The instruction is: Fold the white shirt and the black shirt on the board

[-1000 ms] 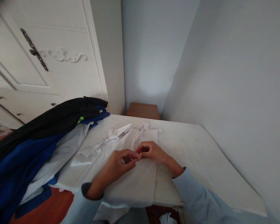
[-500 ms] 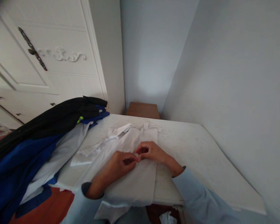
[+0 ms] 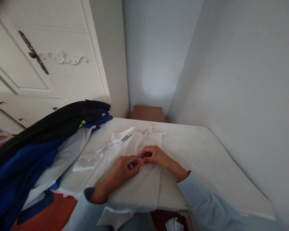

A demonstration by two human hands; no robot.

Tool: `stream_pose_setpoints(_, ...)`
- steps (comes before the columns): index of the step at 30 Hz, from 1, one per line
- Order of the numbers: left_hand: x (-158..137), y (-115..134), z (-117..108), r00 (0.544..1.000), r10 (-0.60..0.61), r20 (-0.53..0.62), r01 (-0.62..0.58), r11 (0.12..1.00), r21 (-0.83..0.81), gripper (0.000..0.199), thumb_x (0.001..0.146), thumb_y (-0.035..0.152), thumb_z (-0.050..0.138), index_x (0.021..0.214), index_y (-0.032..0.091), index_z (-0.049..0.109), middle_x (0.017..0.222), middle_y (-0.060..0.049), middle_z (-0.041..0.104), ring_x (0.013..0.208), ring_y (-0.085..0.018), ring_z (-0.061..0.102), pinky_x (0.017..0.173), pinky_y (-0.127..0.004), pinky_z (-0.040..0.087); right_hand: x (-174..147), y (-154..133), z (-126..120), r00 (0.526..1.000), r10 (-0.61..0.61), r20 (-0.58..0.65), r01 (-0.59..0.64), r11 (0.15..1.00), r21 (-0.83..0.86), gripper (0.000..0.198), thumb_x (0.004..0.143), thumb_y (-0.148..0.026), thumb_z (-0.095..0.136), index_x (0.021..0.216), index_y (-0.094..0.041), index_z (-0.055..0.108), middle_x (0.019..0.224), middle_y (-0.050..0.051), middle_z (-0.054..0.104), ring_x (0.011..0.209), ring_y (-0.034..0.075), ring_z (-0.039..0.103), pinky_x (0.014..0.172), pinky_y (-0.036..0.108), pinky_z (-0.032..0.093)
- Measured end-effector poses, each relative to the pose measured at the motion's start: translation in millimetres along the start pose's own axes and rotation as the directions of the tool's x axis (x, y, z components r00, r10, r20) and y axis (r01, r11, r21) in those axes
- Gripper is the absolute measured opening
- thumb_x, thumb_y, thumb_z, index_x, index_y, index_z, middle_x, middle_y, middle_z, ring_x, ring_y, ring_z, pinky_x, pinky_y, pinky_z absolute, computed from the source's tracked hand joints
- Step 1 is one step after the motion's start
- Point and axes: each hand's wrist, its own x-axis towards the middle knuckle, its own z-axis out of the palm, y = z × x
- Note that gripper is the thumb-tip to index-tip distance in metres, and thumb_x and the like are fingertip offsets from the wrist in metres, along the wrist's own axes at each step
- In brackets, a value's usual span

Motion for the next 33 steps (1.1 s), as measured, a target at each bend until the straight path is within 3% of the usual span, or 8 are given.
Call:
stream_pose_setpoints(11,-0.8,7.7,0.1,0.993,-0.072,-0.090,0.054,0.981,-0.188,0.012,0.082,0.022,0.058,0.079,0.019,0.069,0.078,-0.001,0.073,0.069,-0.014,0.064,0.064,-0.023,0.047,0.3,-3.4,4.2,0.999,-0.026,-0.033,0.026,1.000,-0.008,0.024,0.074,-0.041,0.079,0.078,-0.017,0.075,0.075,0.002,0.070,0.069,0.016,0.059,0.066,0.027,0.043)
stream_pose_setpoints(24,0.9,4.6,1.5,0.969,-0.110,-0.222,0.046,0.960,-0.275,0.013,0.078,0.025,0.061,0.077,0.018,0.072,0.071,-0.001,0.072,0.058,-0.011,0.059,0.055,-0.020,0.045,-0.3,-5.3,12.3,0.995,-0.044,-0.094,0.043,0.999,-0.017,0.039,0.080,-0.054,0.073,0.069,-0.016,0.069,0.062,0.000,0.059,0.057,0.012,0.049,0.057,0.025,0.037)
stream_pose_setpoints(33,-2.3,0.5,2.0,0.968,0.114,-0.222,-0.140,0.984,-0.109,0.019,0.090,0.025,0.063,0.096,0.020,0.081,0.082,-0.003,0.079,0.060,-0.014,0.066,0.059,-0.024,0.051,-1.9,-3.1,5.7,0.996,-0.003,-0.092,0.008,0.999,0.053,0.039,0.072,-0.055,0.081,0.075,-0.017,0.072,0.071,0.003,0.067,0.065,0.015,0.055,0.060,0.026,0.040)
